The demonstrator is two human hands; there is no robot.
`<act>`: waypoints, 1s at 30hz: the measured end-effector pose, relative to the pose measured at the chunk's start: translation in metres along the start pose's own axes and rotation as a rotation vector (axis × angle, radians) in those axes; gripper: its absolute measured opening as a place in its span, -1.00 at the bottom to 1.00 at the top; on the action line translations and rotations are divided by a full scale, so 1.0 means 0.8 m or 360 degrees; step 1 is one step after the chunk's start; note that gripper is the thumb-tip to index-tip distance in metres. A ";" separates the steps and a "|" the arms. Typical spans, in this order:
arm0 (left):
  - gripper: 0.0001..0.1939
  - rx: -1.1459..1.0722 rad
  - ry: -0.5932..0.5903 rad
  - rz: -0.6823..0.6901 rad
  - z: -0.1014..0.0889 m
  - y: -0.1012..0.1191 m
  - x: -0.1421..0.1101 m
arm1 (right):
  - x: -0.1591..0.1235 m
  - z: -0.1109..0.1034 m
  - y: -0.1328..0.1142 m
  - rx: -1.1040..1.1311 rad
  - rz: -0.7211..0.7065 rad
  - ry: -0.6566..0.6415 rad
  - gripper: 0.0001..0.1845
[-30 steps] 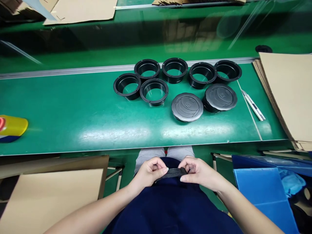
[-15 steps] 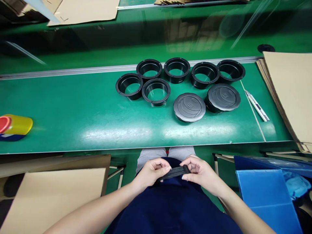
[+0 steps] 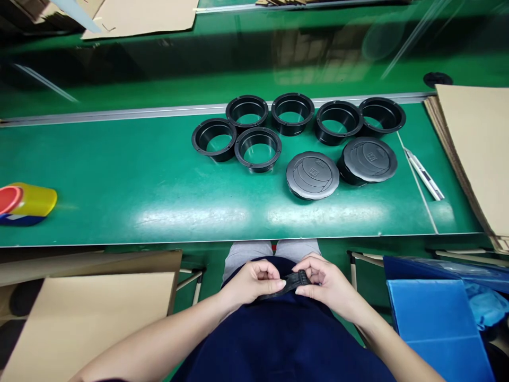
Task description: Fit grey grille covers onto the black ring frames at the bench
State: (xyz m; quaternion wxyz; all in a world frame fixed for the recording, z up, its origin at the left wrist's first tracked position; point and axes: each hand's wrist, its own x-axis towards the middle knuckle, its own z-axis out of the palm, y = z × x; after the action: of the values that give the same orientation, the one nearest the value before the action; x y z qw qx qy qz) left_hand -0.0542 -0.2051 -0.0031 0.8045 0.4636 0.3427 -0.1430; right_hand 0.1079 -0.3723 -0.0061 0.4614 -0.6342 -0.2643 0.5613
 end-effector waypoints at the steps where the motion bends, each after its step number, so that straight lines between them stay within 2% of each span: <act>1: -0.43 0.0019 -0.0032 -0.0001 0.000 0.000 0.001 | 0.001 0.000 -0.001 -0.0002 0.0007 0.0002 -0.65; 7: -0.56 0.0218 -0.0129 0.0193 -0.002 0.006 0.002 | 0.004 0.001 -0.009 0.0102 0.0024 -0.0049 -0.63; 14: -0.62 -0.0285 -0.0034 0.0193 -0.006 -0.005 0.003 | 0.003 0.009 -0.013 0.0504 0.0189 -0.0262 -0.59; 18: -0.61 -0.0445 0.0058 0.0120 -0.007 -0.003 0.002 | -0.007 0.002 -0.007 0.0594 0.0337 -0.0237 -0.56; 22: -0.62 -0.0527 0.0193 0.0086 -0.014 0.004 -0.007 | -0.035 -0.009 0.017 0.0581 0.0461 -0.0164 -0.54; 26: -0.64 -0.0694 0.0284 0.0030 -0.017 -0.001 -0.010 | -0.057 -0.010 0.038 0.0544 0.0531 -0.0158 -0.51; 28: -0.66 -0.0813 0.0323 -0.0005 -0.015 -0.006 -0.006 | -0.055 -0.008 0.034 0.0455 0.0494 -0.0226 -0.51; 30: -0.63 -0.0883 0.0324 -0.0017 -0.011 -0.010 0.000 | -0.043 -0.003 0.019 0.0318 0.0365 -0.0314 -0.52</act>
State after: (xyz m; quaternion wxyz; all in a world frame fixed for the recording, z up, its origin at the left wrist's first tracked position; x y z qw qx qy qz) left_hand -0.0624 -0.2020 -0.0116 0.8612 0.2361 0.4501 -0.0008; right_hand 0.0993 -0.4087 -0.0034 0.4269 -0.5530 -0.1773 0.6932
